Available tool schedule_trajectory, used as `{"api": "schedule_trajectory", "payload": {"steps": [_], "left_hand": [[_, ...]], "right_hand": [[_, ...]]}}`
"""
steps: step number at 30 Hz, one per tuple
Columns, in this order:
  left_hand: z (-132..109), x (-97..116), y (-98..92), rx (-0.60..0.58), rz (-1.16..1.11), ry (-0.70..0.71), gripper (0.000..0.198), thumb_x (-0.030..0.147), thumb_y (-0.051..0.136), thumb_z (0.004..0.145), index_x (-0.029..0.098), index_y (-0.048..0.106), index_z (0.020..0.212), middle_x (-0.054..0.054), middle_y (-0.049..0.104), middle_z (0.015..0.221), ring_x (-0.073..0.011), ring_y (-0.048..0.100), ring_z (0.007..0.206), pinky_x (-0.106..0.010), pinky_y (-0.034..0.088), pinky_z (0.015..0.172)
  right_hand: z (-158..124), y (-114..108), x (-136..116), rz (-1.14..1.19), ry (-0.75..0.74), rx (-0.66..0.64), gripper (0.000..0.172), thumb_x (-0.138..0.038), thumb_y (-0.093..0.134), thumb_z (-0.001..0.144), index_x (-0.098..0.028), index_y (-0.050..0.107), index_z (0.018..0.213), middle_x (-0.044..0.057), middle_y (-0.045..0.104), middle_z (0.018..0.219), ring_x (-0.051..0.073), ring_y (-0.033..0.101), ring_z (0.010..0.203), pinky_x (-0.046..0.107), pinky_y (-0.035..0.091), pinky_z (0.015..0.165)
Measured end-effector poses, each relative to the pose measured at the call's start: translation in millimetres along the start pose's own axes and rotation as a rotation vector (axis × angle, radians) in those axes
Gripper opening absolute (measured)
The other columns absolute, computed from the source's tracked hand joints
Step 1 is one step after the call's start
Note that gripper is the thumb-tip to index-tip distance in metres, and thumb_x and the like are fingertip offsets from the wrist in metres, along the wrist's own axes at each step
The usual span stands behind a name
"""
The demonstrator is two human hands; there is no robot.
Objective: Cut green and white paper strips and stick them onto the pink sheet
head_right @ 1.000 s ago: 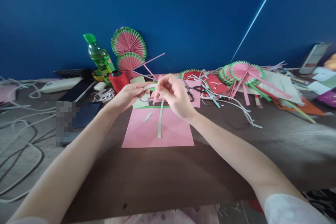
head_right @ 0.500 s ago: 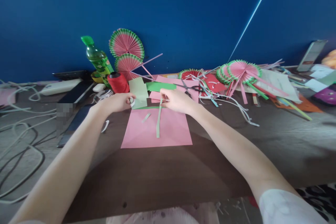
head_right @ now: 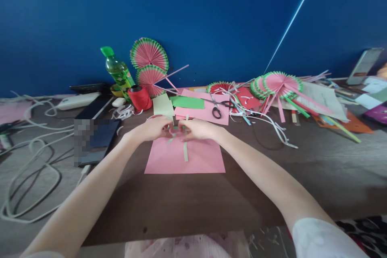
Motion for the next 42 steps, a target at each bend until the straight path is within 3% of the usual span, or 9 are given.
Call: {"api": "schedule_trajectory", "payload": {"steps": [6,13,16,20,25,30,33,39,42], "left_hand": [[-15.7,-18.0,-4.9,0.105,0.108,-0.037,0.024,0.038,0.065,0.069,0.019,0.058,0.080,-0.004,0.054,0.088,-0.0227,0.049,0.094,-0.034,0.035,0.082],[-44.8,-47.1,-16.0,0.223,0.150,-0.231,0.043,0.049,0.068,0.062,0.021,0.056,0.092,-0.009,0.046,0.114,-0.0321,0.038,0.112,-0.048,0.033,0.088],[-56.4,-33.2,-17.5,0.383,0.126,-0.192,0.037,0.042,0.061,0.072,0.021,0.056,0.102,-0.010,0.045,0.120,-0.0303,0.039,0.113,-0.048,0.033,0.092],[-65.9,4.4,16.6,0.252,-0.025,0.076,0.033,0.025,0.046,0.083,0.018,0.052,0.115,-0.010,0.052,0.118,-0.0218,0.046,0.107,-0.038,0.036,0.095],[-83.9,19.2,36.8,0.232,0.060,-0.010,0.045,0.027,0.039,0.086,0.018,0.043,0.130,-0.009,0.046,0.133,-0.0245,0.046,0.108,-0.041,0.038,0.092],[-89.3,23.2,36.0,0.262,0.066,-0.056,0.048,0.028,0.042,0.085,0.020,0.040,0.132,-0.009,0.048,0.132,-0.0243,0.049,0.105,-0.041,0.038,0.090],[-88.6,19.6,36.0,0.261,0.037,-0.079,0.050,0.027,0.043,0.084,0.018,0.040,0.133,-0.009,0.049,0.131,-0.0248,0.048,0.106,-0.041,0.038,0.090],[-89.1,18.7,36.3,0.270,0.027,-0.056,0.046,0.026,0.042,0.084,0.020,0.044,0.130,-0.007,0.047,0.134,-0.0240,0.048,0.107,-0.040,0.039,0.090],[-89.1,20.5,37.6,0.264,0.071,-0.054,0.046,0.026,0.041,0.085,0.018,0.046,0.129,-0.007,0.046,0.135,-0.0244,0.048,0.108,-0.040,0.039,0.091]], "right_hand": [[-3.6,-1.2,0.6,-0.006,0.039,-0.028,0.027,-0.041,0.059,0.072,-0.020,0.048,0.086,-0.001,0.053,0.075,0.011,0.044,0.060,0.023,0.029,0.054],[-6.8,-2.1,-2.5,0.020,-0.010,-0.099,0.028,-0.042,0.061,0.070,-0.021,0.051,0.085,-0.003,0.049,0.073,0.010,0.043,0.061,0.022,0.030,0.056],[-6.4,-3.6,-2.9,0.016,-0.024,-0.087,0.030,-0.043,0.062,0.069,-0.020,0.053,0.086,-0.002,0.050,0.074,0.010,0.042,0.061,0.021,0.030,0.056],[-6.4,-3.7,-4.4,0.014,-0.034,-0.065,0.030,-0.046,0.060,0.071,-0.019,0.052,0.082,-0.003,0.052,0.073,0.010,0.044,0.062,0.021,0.030,0.056],[-14.0,-5.6,1.3,-0.117,0.129,0.065,0.024,-0.045,0.056,0.076,-0.022,0.051,0.081,-0.002,0.059,0.074,0.012,0.052,0.065,0.021,0.027,0.053],[-34.9,-3.9,-0.8,-0.302,0.341,0.216,0.025,-0.046,0.049,0.083,-0.022,0.050,0.091,0.002,0.067,0.078,0.019,0.063,0.072,0.024,0.030,0.052],[-48.2,-0.6,-1.1,-0.351,0.440,0.228,0.030,-0.045,0.044,0.085,-0.020,0.049,0.100,0.005,0.069,0.081,0.024,0.065,0.077,0.026,0.035,0.053],[-53.5,-6.1,-7.1,-0.361,0.349,0.291,0.034,-0.038,0.042,0.087,-0.025,0.045,0.118,0.003,0.070,0.093,0.024,0.064,0.087,0.029,0.042,0.059],[-51.0,-2.2,-7.7,-0.417,0.389,0.313,0.039,-0.044,0.043,0.085,-0.022,0.047,0.117,0.005,0.070,0.090,0.024,0.065,0.082,0.029,0.041,0.057]]}}
Point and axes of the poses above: each hand's wrist, its own z-axis towards the middle knuckle, its own y-axis out of the palm, x = y × z, the point moved 8 cm from there along z, towards the middle knuckle
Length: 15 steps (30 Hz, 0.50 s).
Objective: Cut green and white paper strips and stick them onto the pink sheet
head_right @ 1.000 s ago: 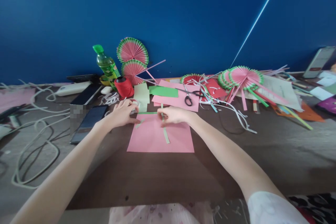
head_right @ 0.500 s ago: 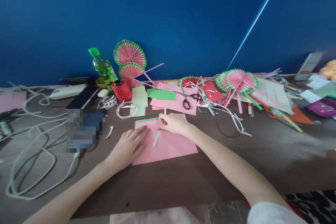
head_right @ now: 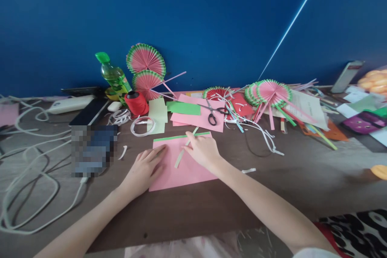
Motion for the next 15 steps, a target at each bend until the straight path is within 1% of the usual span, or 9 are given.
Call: {"api": "schedule_trajectory", "payload": {"steps": [4,6,9,12,15], "left_hand": [[-0.1,1.9,0.3,0.013,0.037,0.003,0.046,0.026,0.039,0.086,0.017,0.045,0.130,-0.007,0.045,0.136,-0.0244,0.049,0.107,-0.040,0.039,0.091],[0.1,2.3,0.3,0.018,0.036,0.003,0.045,0.026,0.040,0.086,0.018,0.045,0.130,-0.007,0.046,0.136,-0.0241,0.049,0.107,-0.040,0.040,0.091],[0.7,2.4,-0.3,0.024,0.024,0.002,0.045,0.027,0.040,0.086,0.020,0.045,0.130,-0.007,0.047,0.135,-0.0242,0.049,0.109,-0.040,0.040,0.091],[1.2,2.3,-0.8,0.020,0.015,-0.002,0.045,0.027,0.040,0.086,0.021,0.045,0.130,-0.007,0.047,0.134,-0.0244,0.049,0.110,-0.041,0.040,0.092],[1.4,1.5,-0.8,0.016,0.008,-0.008,0.045,0.027,0.041,0.086,0.021,0.045,0.130,-0.007,0.047,0.134,-0.0243,0.049,0.111,-0.040,0.040,0.092]], "right_hand": [[-5.8,8.2,-7.6,-0.029,0.042,-0.007,0.034,-0.045,0.043,0.085,-0.020,0.051,0.105,0.007,0.070,0.083,0.024,0.066,0.074,0.028,0.038,0.052],[-9.0,9.9,-7.9,-0.031,0.073,-0.010,0.034,-0.046,0.042,0.084,-0.020,0.049,0.105,0.006,0.070,0.079,0.024,0.066,0.071,0.028,0.037,0.050],[-10.6,11.0,-5.1,-0.039,0.128,-0.022,0.041,-0.050,0.040,0.084,-0.019,0.047,0.110,0.007,0.069,0.073,0.025,0.066,0.070,0.028,0.037,0.050],[-8.5,11.0,-4.5,-0.047,0.138,-0.028,0.048,-0.053,0.038,0.084,-0.017,0.046,0.115,0.009,0.069,0.073,0.027,0.066,0.071,0.030,0.038,0.051],[-6.4,10.8,2.2,-0.049,0.178,-0.054,0.045,-0.052,0.035,0.085,-0.017,0.050,0.109,0.010,0.069,0.074,0.028,0.066,0.073,0.030,0.039,0.053]]}}
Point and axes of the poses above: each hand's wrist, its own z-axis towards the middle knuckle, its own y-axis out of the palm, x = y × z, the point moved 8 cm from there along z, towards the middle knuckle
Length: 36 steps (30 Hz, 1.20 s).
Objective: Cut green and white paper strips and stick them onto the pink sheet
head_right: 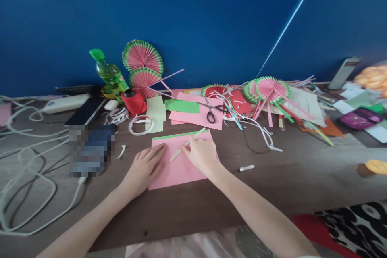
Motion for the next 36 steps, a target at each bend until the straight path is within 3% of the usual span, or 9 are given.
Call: {"api": "schedule_trajectory", "payload": {"steps": [3,7,14,23,36], "left_hand": [[0.0,-1.2,0.3,-0.003,-0.008,-0.004,0.046,0.027,0.041,0.086,0.021,0.043,0.131,-0.006,0.047,0.135,-0.0241,0.048,0.111,-0.039,0.039,0.092],[0.4,-2.5,1.4,-0.020,-0.016,-0.011,0.047,0.028,0.041,0.086,0.020,0.042,0.132,-0.006,0.046,0.135,-0.0239,0.048,0.111,-0.039,0.038,0.092],[0.3,-1.9,2.2,-0.040,0.005,-0.020,0.046,0.028,0.041,0.086,0.016,0.042,0.131,-0.006,0.046,0.135,-0.0232,0.048,0.109,-0.037,0.036,0.092],[-0.1,-1.6,2.9,-0.012,0.015,-0.002,0.045,0.026,0.041,0.086,0.016,0.042,0.130,-0.005,0.047,0.135,-0.0220,0.047,0.111,-0.036,0.036,0.093],[-0.2,-2.1,1.6,0.033,-0.040,0.010,0.046,0.026,0.041,0.086,0.017,0.040,0.131,-0.007,0.049,0.133,-0.0226,0.047,0.112,-0.037,0.036,0.093]], "right_hand": [[2.5,-3.3,11.3,0.055,0.027,-0.012,0.033,-0.045,0.035,0.087,-0.021,0.052,0.101,0.007,0.069,0.079,0.025,0.066,0.075,0.029,0.039,0.054],[3.3,-8.9,20.8,0.064,0.013,0.029,0.035,-0.044,0.039,0.086,-0.024,0.045,0.114,0.006,0.069,0.087,0.026,0.066,0.079,0.029,0.039,0.056],[1.6,1.3,8.3,0.076,0.013,-0.005,0.034,-0.047,0.041,0.084,-0.021,0.044,0.106,0.005,0.069,0.074,0.027,0.066,0.074,0.029,0.038,0.054],[3.0,0.3,10.6,0.034,0.087,0.016,0.036,-0.051,0.043,0.083,-0.021,0.042,0.103,0.003,0.066,0.071,0.026,0.066,0.073,0.028,0.039,0.054],[8.4,-5.2,-0.2,-0.015,0.070,0.078,0.037,-0.048,0.045,0.084,-0.016,0.043,0.103,0.005,0.065,0.066,0.024,0.066,0.067,0.026,0.039,0.051]]}}
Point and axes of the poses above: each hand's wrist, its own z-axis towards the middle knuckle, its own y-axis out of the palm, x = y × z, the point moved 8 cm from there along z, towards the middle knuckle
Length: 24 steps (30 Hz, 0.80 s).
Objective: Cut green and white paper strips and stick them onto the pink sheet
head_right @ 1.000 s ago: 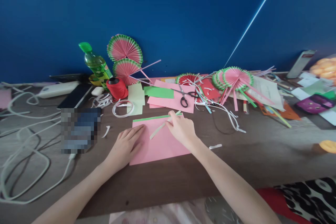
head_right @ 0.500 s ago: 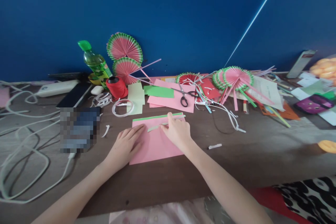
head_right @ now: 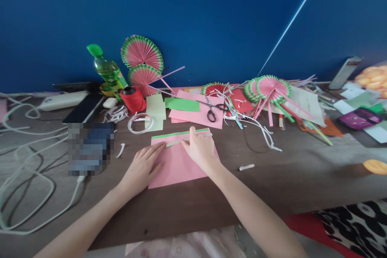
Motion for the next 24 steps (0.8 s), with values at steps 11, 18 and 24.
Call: {"api": "schedule_trajectory", "payload": {"steps": [11,18,24], "left_hand": [[-0.6,-3.3,-2.5,0.027,-0.106,-0.024,0.044,0.023,0.044,0.084,0.017,0.041,0.127,-0.010,0.050,0.130,-0.0239,0.048,0.113,-0.041,0.036,0.095],[1.4,-26.4,-19.5,0.159,-0.435,-0.192,0.026,0.016,0.044,0.082,0.021,0.052,0.106,-0.006,0.053,0.120,-0.0172,0.050,0.111,-0.033,0.042,0.094],[10.0,-32.2,-22.2,0.134,-0.257,-0.227,0.011,0.023,0.056,0.077,0.017,0.056,0.086,-0.006,0.056,0.094,-0.0208,0.052,0.090,-0.037,0.044,0.084]], "right_hand": [[1.8,1.2,-2.8,0.002,0.006,-0.055,0.040,-0.047,0.044,0.085,-0.015,0.041,0.107,0.006,0.065,0.067,0.023,0.066,0.068,0.026,0.039,0.054],[1.3,0.9,2.4,0.023,0.003,-0.043,0.028,-0.043,0.036,0.089,-0.019,0.043,0.100,0.003,0.065,0.067,0.023,0.066,0.067,0.027,0.039,0.054],[2.2,5.9,5.1,0.067,0.015,-0.048,0.025,-0.043,0.041,0.087,-0.020,0.042,0.097,0.001,0.066,0.068,0.023,0.065,0.068,0.026,0.038,0.054]]}}
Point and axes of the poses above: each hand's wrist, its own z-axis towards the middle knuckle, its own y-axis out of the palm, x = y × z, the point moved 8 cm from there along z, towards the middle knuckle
